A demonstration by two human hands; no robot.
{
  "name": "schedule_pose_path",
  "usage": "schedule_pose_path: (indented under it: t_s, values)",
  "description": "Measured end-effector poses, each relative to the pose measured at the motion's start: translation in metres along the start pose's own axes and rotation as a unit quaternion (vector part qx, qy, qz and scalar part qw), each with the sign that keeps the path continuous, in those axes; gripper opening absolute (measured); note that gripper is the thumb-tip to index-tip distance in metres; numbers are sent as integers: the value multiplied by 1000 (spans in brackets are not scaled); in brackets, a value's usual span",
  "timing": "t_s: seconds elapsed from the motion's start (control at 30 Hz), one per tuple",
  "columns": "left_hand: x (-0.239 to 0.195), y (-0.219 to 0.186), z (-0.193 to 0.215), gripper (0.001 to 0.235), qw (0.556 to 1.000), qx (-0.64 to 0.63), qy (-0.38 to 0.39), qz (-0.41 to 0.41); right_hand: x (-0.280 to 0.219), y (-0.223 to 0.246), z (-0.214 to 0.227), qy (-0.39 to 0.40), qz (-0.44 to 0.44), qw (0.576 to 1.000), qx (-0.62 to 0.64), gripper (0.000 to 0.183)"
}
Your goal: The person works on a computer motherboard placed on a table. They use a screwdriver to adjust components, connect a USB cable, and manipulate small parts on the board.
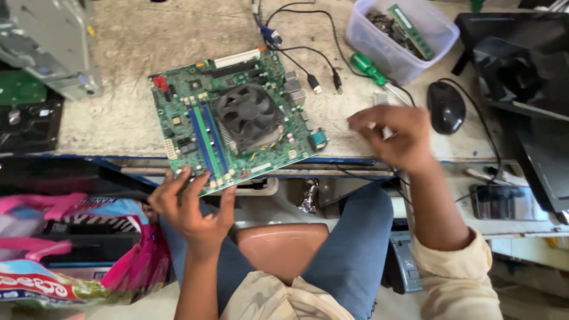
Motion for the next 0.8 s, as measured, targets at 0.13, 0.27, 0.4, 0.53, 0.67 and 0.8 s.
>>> schedule_pose_path:
  t_s: [0.13,0.27,0.4,0.53,0.67,0.8]
  values:
    - [-3,-4,-1,40,1000,11,-6,-4,-7,30,-50,7,138,990,6,20]
    - [-6,-11,-2,37,999,44,1,-27,-9,50,-75,28,249,967,-49,24]
    - [-10,-23,-5,33,999,22,14,-45,-11,59,-89,23,273,959,-75,27]
    - [-15,-37,-9,29,997,47,23,-65,-15,64,-94,-4,284,955,-81,28]
    - [-19,-51,-15,28,995,66,19,-76,-18,65,-95,-41,291,950,-110,27]
    - [-19,-54,-17,25,996,59,3,-71,-16,61,-92,-39,279,953,-108,24]
Point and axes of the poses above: each hand's wrist, its own x-axis towards the middle knuckle, its own z-axis out of the back of the hand, y = z × x, the point moved 3 cm from there along x, towards the middle knuckle, and after that the axes turned 1 degree about x, right-handed, at the moved point
